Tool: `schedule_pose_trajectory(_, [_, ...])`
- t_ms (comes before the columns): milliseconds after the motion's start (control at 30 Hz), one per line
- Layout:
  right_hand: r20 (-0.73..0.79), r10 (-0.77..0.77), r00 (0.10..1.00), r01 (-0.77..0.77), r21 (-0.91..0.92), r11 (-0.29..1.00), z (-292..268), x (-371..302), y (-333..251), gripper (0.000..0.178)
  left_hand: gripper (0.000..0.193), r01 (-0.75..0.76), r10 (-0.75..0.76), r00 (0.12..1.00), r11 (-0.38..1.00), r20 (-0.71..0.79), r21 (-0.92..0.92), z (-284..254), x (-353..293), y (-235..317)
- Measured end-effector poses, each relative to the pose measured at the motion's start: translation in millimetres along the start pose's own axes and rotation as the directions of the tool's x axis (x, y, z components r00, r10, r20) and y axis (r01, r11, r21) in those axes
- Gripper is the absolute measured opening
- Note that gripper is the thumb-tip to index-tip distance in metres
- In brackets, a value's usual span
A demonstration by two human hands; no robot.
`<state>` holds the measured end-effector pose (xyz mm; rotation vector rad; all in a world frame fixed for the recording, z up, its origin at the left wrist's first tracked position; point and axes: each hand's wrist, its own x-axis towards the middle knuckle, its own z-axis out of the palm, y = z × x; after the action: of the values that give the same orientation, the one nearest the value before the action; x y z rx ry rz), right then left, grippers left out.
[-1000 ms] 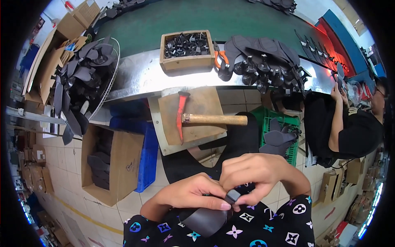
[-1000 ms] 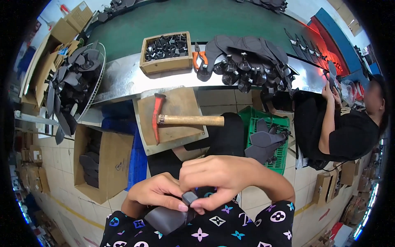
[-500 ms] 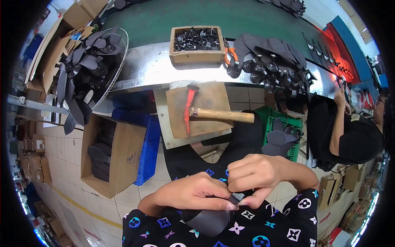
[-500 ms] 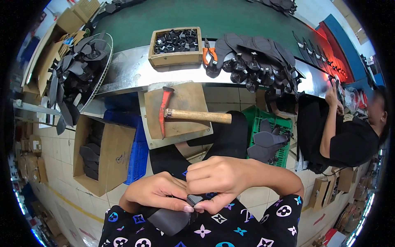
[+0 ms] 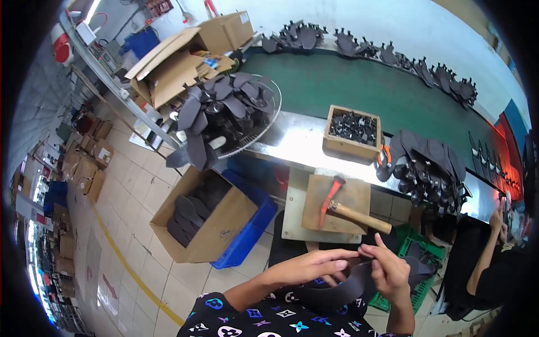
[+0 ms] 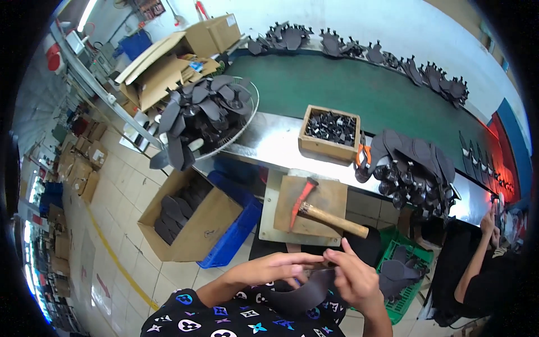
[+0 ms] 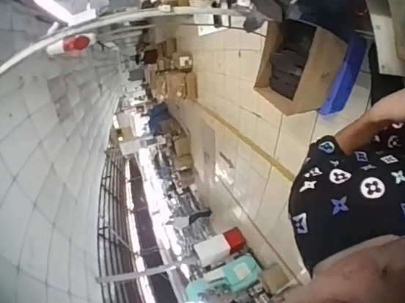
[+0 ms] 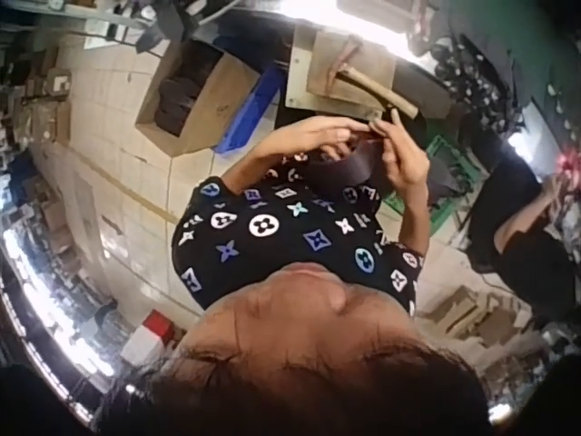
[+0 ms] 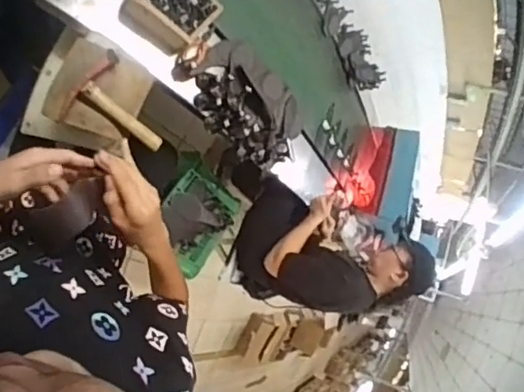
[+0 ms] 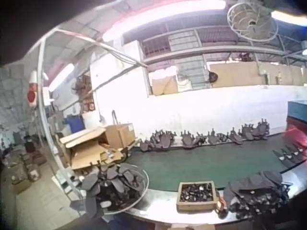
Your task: Manually assemble shoe outsoles and heel components using a hammer and small nails or tacks on a factory production line.
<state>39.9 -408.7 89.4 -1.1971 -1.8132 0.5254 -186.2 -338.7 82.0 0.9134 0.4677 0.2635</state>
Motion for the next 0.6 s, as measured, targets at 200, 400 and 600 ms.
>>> schedule_pose_trajectory(200, [-0.155,0.156,0.976,-0.167,-0.063,0.984,-3,-12,28,0.019,0.028,-0.080,0.097,0.995,0.887,-0.015,0.455,-22,-13,-8])
schedule_pose_trajectory(400, [-0.228,0.169,0.959,-0.158,0.068,0.985,14,9,48,0.024,0.026,-0.173,0.239,0.970,0.538,0.048,0.825,-23,6,38])
schedule_pose_trajectory(600, [-0.360,0.140,0.922,-0.101,0.124,0.987,15,6,61,0.023,0.026,-0.131,0.226,0.974,0.512,0.014,0.849,-22,14,55])
